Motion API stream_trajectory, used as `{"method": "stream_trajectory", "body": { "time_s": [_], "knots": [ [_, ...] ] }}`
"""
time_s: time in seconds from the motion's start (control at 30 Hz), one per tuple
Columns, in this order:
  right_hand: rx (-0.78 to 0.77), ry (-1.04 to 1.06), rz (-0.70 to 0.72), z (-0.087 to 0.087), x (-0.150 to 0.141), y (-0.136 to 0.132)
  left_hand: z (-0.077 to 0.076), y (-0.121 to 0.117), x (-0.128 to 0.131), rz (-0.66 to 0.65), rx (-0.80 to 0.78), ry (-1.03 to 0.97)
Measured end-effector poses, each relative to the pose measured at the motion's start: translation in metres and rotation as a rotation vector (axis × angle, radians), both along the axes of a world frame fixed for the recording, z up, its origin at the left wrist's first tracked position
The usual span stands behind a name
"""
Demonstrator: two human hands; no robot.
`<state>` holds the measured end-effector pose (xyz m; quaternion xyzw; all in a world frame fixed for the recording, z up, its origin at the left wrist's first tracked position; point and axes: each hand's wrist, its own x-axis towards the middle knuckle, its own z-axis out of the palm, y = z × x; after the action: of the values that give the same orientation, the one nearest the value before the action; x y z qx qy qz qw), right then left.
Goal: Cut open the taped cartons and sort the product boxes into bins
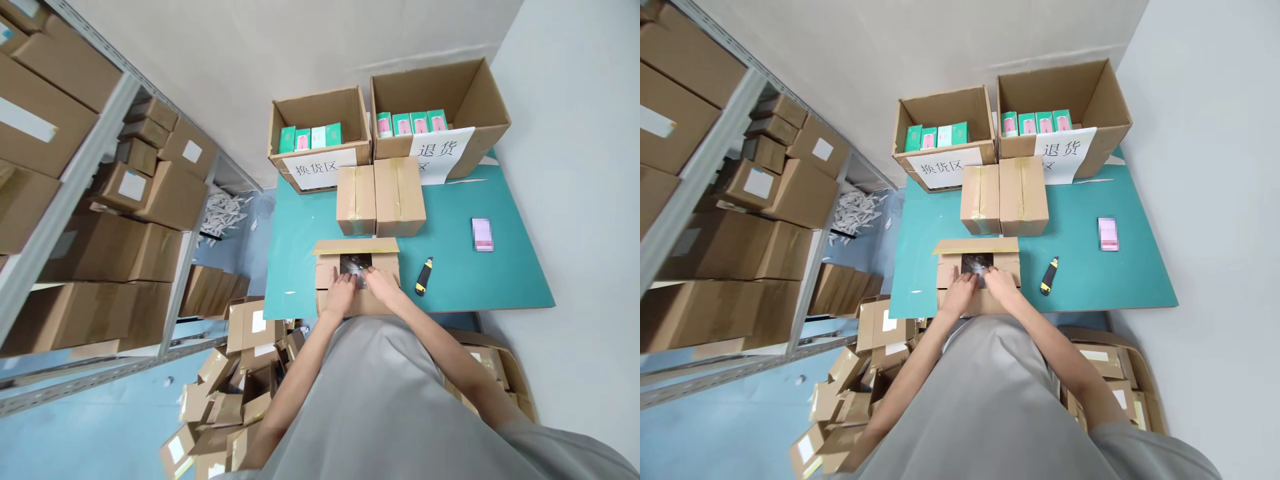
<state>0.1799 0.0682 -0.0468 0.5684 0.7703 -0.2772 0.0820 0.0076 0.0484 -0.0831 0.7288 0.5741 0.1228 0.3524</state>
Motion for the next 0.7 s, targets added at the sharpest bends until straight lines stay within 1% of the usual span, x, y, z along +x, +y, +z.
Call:
{"method": "stream_trajectory", "body": {
  "time_s": [0.07,0.13,0.2,0.27,0.33,0.37,0.43,0.5,0.63,0.7],
  "knots": [
    [0.010,-0.012,-0.001,0.010,0.002,-0.005,0.011,-0.005,-0.009,0.033,0.024,-0.030],
    [0.038,-0.030,-0.022,0.022,0.014,-0.012,0.025,-0.011,-0.023,0.086,0.058,-0.079],
    [0.087,-0.046,-0.090,0.032,0.034,-0.021,0.039,-0.016,-0.042,0.176,0.099,-0.114],
    [0.146,-0.052,-0.187,0.039,0.057,-0.031,0.048,-0.020,-0.063,0.294,0.133,-0.127],
    [0.193,-0.056,-0.270,0.042,0.075,-0.040,0.053,-0.021,-0.079,0.389,0.144,-0.145],
    [0.202,-0.062,-0.299,0.043,0.081,-0.043,0.054,-0.020,-0.083,0.416,0.146,-0.151],
    [0.189,-0.095,-0.342,0.046,0.083,-0.046,0.053,-0.018,-0.083,0.424,0.154,-0.141],
    [0.151,-0.145,-0.376,0.052,0.076,-0.045,0.052,-0.014,-0.072,0.357,0.162,-0.078],
    [0.071,-0.190,-0.404,0.065,0.054,-0.038,0.044,-0.002,-0.035,0.043,0.153,0.186],
    [0.042,-0.180,-0.396,0.067,0.046,-0.034,0.036,0.009,-0.017,-0.087,0.146,0.291]
  ]
}}
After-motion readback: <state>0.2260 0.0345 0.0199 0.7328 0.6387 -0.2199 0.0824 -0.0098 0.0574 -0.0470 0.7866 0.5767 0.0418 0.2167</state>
